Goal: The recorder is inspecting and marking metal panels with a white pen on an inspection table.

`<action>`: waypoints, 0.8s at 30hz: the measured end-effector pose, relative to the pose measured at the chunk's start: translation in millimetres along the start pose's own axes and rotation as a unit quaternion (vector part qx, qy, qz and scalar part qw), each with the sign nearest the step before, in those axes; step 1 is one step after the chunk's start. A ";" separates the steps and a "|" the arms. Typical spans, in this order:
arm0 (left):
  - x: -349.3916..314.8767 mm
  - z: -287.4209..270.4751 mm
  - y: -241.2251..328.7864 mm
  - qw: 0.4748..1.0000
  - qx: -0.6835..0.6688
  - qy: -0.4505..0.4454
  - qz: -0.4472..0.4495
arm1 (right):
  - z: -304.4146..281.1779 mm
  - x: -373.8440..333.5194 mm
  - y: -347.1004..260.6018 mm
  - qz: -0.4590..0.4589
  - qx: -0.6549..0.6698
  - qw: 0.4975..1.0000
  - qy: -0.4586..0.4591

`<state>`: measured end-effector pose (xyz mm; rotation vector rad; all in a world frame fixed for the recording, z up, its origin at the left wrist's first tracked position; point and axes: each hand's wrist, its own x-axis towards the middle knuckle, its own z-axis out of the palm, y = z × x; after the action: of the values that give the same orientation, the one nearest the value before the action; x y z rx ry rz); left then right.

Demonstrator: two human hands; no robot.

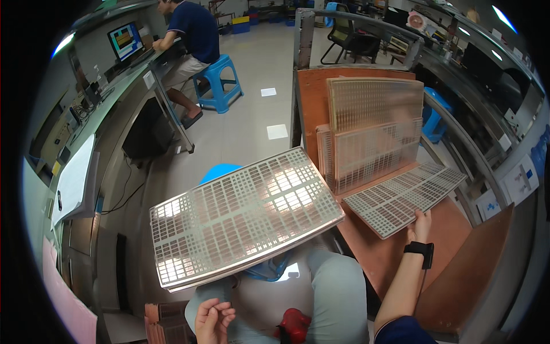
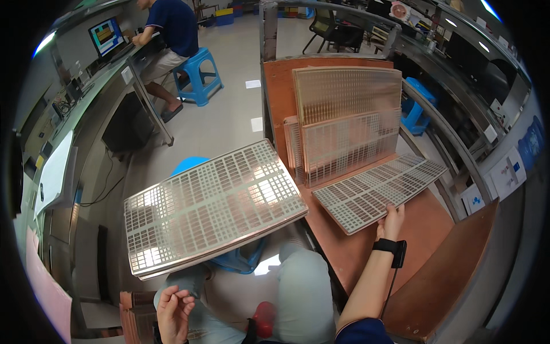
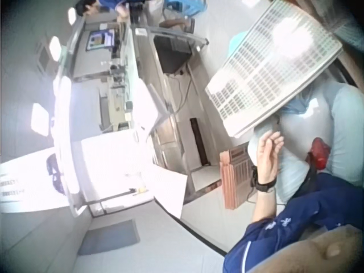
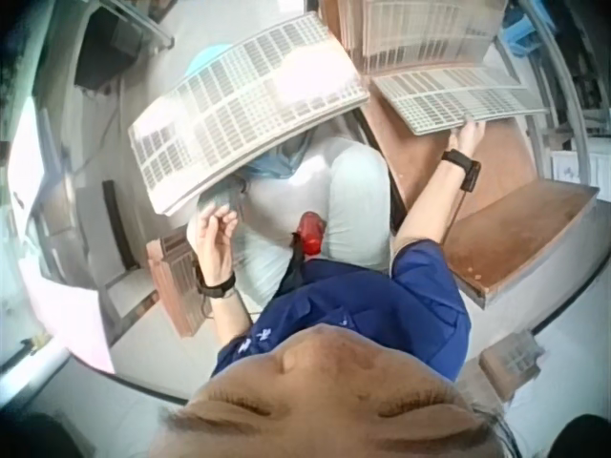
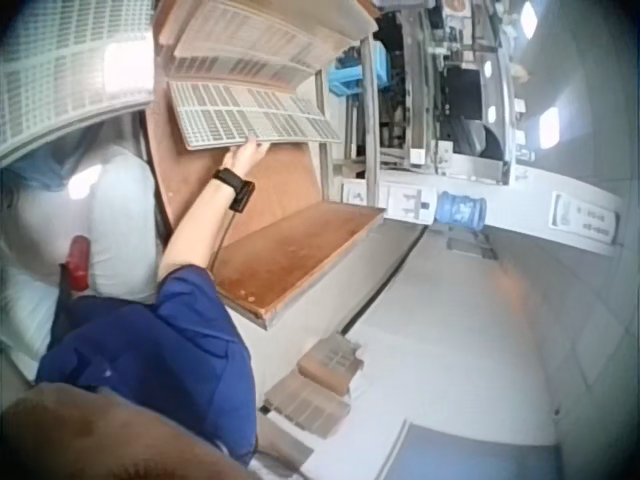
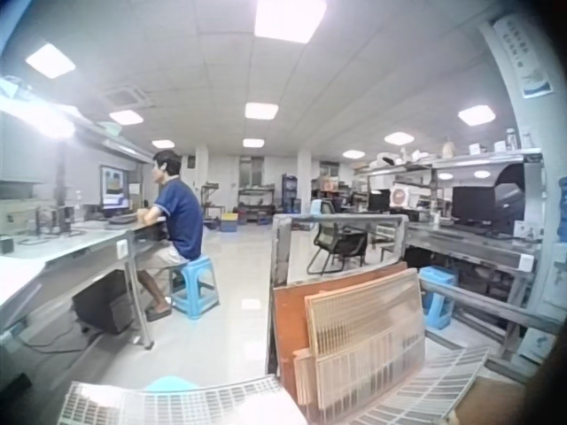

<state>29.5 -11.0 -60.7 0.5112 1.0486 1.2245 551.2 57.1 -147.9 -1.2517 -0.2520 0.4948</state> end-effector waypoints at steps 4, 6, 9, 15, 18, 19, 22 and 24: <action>0.8 -1.5 5.0 1.000 0.012 0.029 -0.002 | 9.3 43.2 39.5 0.055 0.021 0.996 0.061; 2.8 -7.6 6.3 0.999 0.016 0.036 0.001 | 15.5 64.4 45.7 0.043 -0.067 0.997 0.013; 8.4 -21.2 1.2 0.999 0.004 0.044 0.004 | 70.3 60.4 22.1 0.051 -0.001 0.994 -0.092; 17.0 -10.5 -10.4 0.997 0.000 0.081 -0.003 | 145.8 -12.2 8.7 0.066 -0.116 0.886 -0.443; 14.5 -9.6 -19.2 0.999 -0.016 0.036 -0.018 | 141.2 -47.5 24.8 0.013 -0.224 0.783 -0.580; 12.4 -10.4 -21.2 0.999 -0.017 0.028 -0.028 | 138.2 -55.9 28.1 0.015 -0.222 0.778 -0.588; 8.4 -11.5 -28.4 0.997 0.001 0.038 -0.064 | 126.4 -61.7 32.7 0.013 -0.232 0.809 -0.539; 5.1 -13.0 -36.1 0.997 -0.007 0.038 -0.065 | 126.4 -61.7 34.7 -0.004 -0.241 0.814 -0.529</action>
<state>36.6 -20.2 -97.6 0.3827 1.1200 1.1427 433.8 141.3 -137.2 -1.3368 -1.4020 1.1487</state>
